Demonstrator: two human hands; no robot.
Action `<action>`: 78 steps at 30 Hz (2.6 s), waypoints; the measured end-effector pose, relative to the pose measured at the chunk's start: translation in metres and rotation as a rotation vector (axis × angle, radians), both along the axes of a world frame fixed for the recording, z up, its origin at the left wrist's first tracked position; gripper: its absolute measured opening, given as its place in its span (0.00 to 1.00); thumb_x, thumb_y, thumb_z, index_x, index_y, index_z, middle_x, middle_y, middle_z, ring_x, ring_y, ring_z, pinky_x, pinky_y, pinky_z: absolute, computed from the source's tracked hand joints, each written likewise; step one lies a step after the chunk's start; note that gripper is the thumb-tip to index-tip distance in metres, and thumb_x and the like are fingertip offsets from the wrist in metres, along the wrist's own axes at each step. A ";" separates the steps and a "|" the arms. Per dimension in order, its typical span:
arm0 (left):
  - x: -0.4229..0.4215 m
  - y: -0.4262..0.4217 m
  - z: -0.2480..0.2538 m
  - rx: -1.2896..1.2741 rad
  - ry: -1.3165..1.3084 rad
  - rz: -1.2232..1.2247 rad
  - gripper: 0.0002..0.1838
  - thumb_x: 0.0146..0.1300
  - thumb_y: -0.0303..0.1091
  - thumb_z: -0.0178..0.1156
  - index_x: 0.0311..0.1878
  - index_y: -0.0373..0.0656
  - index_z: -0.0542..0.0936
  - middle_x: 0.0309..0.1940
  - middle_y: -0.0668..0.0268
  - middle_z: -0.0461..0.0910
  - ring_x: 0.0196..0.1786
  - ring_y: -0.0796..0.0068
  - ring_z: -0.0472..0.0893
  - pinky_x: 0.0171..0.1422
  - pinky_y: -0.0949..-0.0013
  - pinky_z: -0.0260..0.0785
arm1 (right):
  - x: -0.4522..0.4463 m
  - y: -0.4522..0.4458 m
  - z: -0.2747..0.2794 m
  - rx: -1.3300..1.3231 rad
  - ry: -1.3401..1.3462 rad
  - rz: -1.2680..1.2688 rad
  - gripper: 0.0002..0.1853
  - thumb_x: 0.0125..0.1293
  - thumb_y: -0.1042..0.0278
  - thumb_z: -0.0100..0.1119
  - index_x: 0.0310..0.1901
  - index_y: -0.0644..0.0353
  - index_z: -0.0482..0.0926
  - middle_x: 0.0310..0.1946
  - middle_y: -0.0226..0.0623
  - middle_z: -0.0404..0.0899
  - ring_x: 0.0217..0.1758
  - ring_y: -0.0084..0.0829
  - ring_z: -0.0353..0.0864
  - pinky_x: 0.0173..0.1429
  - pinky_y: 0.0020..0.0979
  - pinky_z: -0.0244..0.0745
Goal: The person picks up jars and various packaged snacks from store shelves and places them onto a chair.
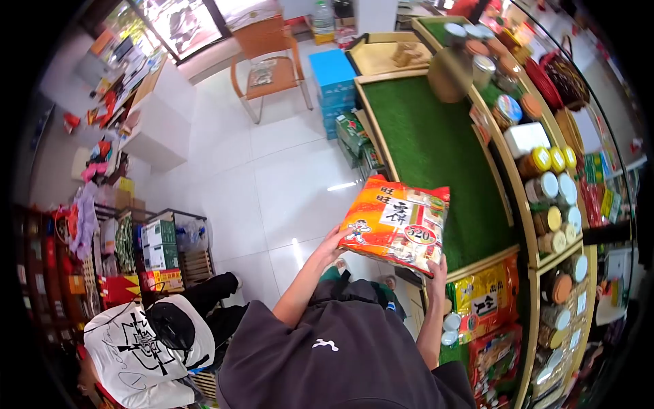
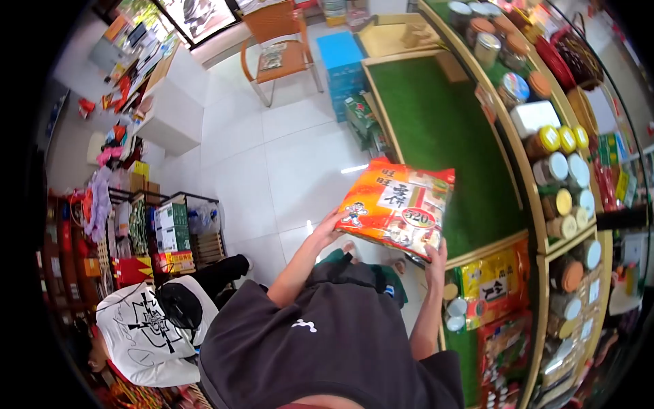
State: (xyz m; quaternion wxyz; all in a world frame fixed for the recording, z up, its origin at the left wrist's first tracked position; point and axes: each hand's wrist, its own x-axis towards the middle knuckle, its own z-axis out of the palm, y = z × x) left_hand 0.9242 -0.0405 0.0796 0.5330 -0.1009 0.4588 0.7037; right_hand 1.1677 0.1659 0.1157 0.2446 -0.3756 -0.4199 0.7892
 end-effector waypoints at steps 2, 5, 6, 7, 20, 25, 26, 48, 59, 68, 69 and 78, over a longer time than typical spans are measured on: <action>-0.017 -0.027 0.001 0.049 -0.009 0.080 0.25 0.59 0.40 0.61 0.57 0.44 0.66 0.48 0.66 0.76 0.47 0.75 0.78 0.53 0.64 0.70 | -0.041 -0.007 0.006 -0.005 -0.007 0.079 0.26 0.55 0.76 0.53 0.57 0.67 0.63 0.50 0.42 0.73 0.50 0.31 0.75 0.55 0.31 0.70; -0.047 -0.061 0.009 0.027 0.007 0.194 0.25 0.60 0.39 0.59 0.58 0.44 0.65 0.49 0.64 0.76 0.49 0.74 0.77 0.54 0.65 0.70 | -0.100 -0.021 0.012 -0.036 -0.016 0.196 0.24 0.55 0.76 0.52 0.55 0.66 0.63 0.48 0.41 0.74 0.49 0.30 0.76 0.53 0.31 0.72; -0.056 -0.067 0.008 0.027 0.011 0.214 0.25 0.60 0.39 0.59 0.58 0.44 0.65 0.49 0.64 0.76 0.49 0.74 0.77 0.54 0.65 0.70 | -0.117 -0.023 0.004 -0.039 -0.003 0.213 0.24 0.55 0.75 0.53 0.55 0.66 0.63 0.49 0.41 0.74 0.49 0.30 0.76 0.53 0.31 0.72; -0.065 -0.073 0.006 0.016 0.013 0.267 0.25 0.60 0.38 0.59 0.58 0.44 0.65 0.49 0.63 0.76 0.49 0.74 0.77 0.53 0.65 0.70 | -0.134 -0.023 0.003 -0.054 -0.005 0.247 0.24 0.55 0.75 0.53 0.56 0.66 0.63 0.49 0.42 0.74 0.49 0.30 0.77 0.54 0.31 0.72; -0.192 -0.100 -0.032 -0.275 -0.090 0.508 0.24 0.58 0.45 0.60 0.56 0.52 0.68 0.46 0.72 0.76 0.48 0.78 0.74 0.53 0.65 0.61 | -0.354 0.014 -0.113 -0.207 -0.178 0.563 0.45 0.57 0.71 0.56 0.69 0.68 0.38 0.62 0.48 0.60 0.59 0.37 0.69 0.59 0.35 0.67; -0.264 -0.086 -0.002 -0.235 -0.032 0.557 0.26 0.59 0.44 0.59 0.58 0.47 0.67 0.48 0.67 0.76 0.50 0.75 0.75 0.55 0.62 0.63 | -0.451 0.027 -0.046 -0.232 -0.117 0.710 0.20 0.58 0.71 0.56 0.52 0.66 0.66 0.45 0.40 0.76 0.49 0.30 0.76 0.54 0.29 0.69; -0.277 -0.082 -0.002 -0.230 -0.041 0.566 0.26 0.59 0.44 0.59 0.58 0.47 0.67 0.48 0.67 0.76 0.50 0.75 0.75 0.55 0.62 0.63 | -0.468 0.030 -0.046 -0.227 -0.126 0.718 0.20 0.58 0.71 0.56 0.52 0.66 0.66 0.45 0.40 0.76 0.49 0.30 0.76 0.54 0.29 0.69; -0.631 -0.072 -0.044 -0.166 -0.060 0.445 0.24 0.64 0.38 0.56 0.59 0.36 0.66 0.48 0.60 0.77 0.46 0.71 0.80 0.50 0.67 0.75 | -0.818 0.057 -0.038 -0.059 -0.358 0.825 0.27 0.55 0.72 0.59 0.57 0.62 0.62 0.44 0.41 0.76 0.44 0.29 0.78 0.47 0.28 0.72; -0.832 -0.069 -0.070 -0.209 0.064 0.354 0.25 0.64 0.36 0.56 0.61 0.34 0.64 0.48 0.60 0.76 0.48 0.74 0.78 0.52 0.70 0.73 | -1.002 0.077 -0.105 -0.061 -0.357 0.815 0.33 0.50 0.76 0.65 0.59 0.66 0.63 0.39 0.44 0.79 0.38 0.29 0.79 0.41 0.27 0.74; -1.033 -0.036 -0.126 -0.353 0.222 0.162 0.26 0.65 0.35 0.56 0.63 0.35 0.63 0.53 0.65 0.73 0.52 0.78 0.72 0.59 0.74 0.64 | -1.190 0.106 -0.201 0.215 -0.306 0.903 0.31 0.49 0.80 0.61 0.58 0.63 0.65 0.47 0.42 0.75 0.39 0.27 0.78 0.43 0.27 0.75; -1.049 -0.037 -0.128 -0.379 0.189 0.130 0.26 0.65 0.35 0.56 0.63 0.35 0.63 0.53 0.65 0.73 0.52 0.78 0.72 0.59 0.74 0.64 | -1.208 0.107 -0.213 0.220 -0.326 0.909 0.32 0.49 0.80 0.61 0.59 0.62 0.64 0.47 0.41 0.75 0.40 0.27 0.78 0.42 0.27 0.75; -1.178 -0.010 -0.256 -0.518 0.360 -0.037 0.28 0.62 0.28 0.56 0.65 0.42 0.63 0.56 0.67 0.69 0.57 0.77 0.67 0.59 0.76 0.60 | -1.303 0.108 -0.327 0.357 -0.535 0.834 0.36 0.47 0.80 0.59 0.62 0.61 0.63 0.46 0.44 0.76 0.45 0.33 0.77 0.49 0.31 0.73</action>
